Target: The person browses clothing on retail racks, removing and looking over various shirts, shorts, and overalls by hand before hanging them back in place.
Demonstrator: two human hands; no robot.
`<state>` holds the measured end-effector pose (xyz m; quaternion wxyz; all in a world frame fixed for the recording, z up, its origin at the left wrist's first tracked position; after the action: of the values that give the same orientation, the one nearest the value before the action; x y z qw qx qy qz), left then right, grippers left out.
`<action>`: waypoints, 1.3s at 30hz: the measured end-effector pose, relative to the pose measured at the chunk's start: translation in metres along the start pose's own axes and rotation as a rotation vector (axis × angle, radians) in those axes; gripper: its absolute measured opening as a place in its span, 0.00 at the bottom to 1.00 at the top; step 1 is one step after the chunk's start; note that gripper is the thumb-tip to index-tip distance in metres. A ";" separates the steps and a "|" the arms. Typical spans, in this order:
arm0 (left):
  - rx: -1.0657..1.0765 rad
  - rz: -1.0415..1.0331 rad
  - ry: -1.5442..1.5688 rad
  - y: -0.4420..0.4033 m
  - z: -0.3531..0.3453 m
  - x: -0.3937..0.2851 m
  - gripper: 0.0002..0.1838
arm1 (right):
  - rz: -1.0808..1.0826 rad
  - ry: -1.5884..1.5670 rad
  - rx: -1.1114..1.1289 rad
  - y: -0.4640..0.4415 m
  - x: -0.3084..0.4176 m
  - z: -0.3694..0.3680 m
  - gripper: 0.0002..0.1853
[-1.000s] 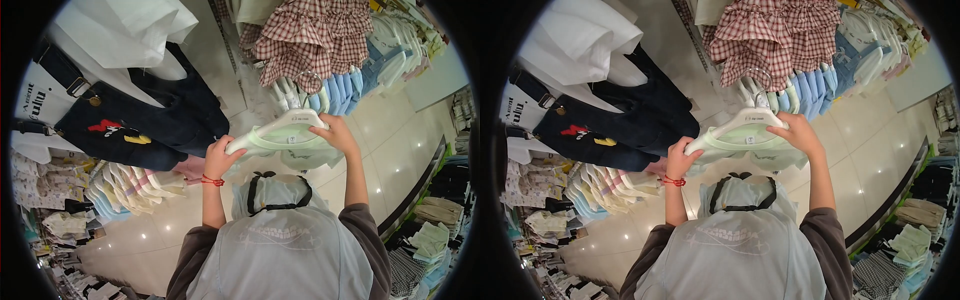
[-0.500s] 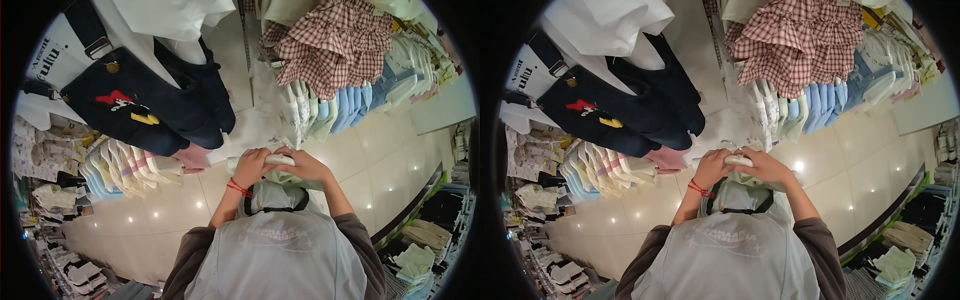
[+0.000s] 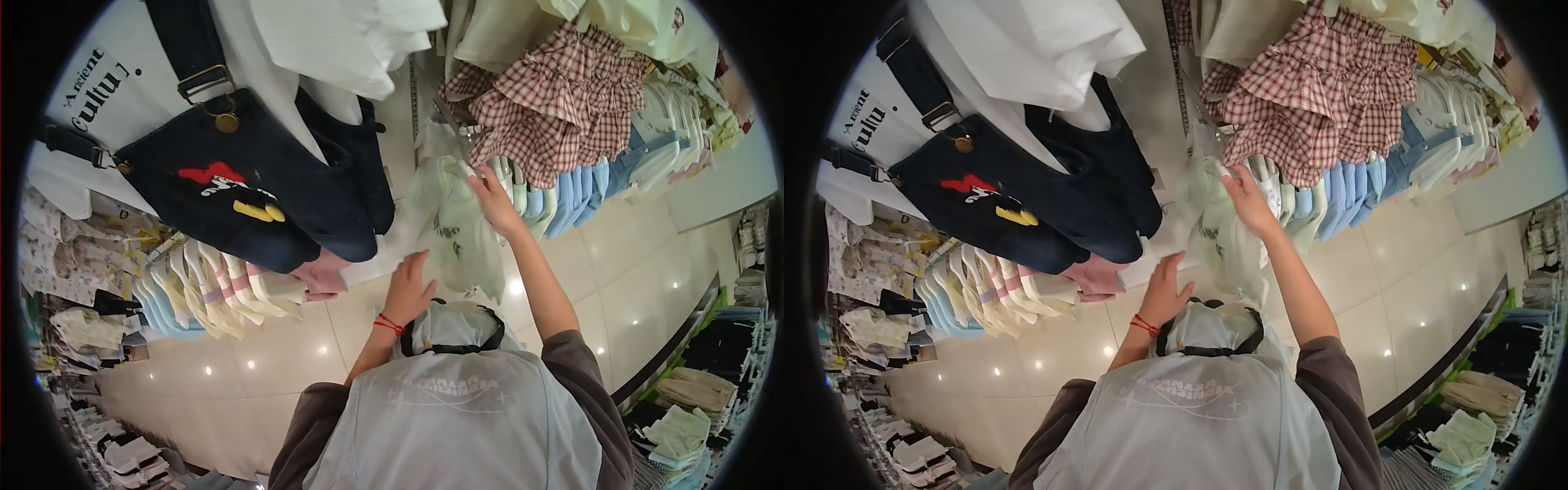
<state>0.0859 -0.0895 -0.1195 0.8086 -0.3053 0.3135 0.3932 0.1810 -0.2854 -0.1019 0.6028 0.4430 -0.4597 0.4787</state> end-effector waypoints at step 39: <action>0.285 -0.034 0.392 -0.113 -0.039 -0.004 0.23 | 0.660 1.078 -0.816 -0.033 0.109 0.116 0.21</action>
<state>0.1670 -0.1771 -0.1129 0.7736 -0.2641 0.5116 0.2646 0.2119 -0.3846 0.0232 0.6859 -0.2721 -0.3505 0.5767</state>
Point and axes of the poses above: each hand's wrist, its own y-axis away from the middle knuckle, its own z-axis out of the back of the hand, x = y × z, the point moved 9 cm from there along -y, towards the middle knuckle, and after that the axes turned 4 degrees about y, right-handed, at the moved point
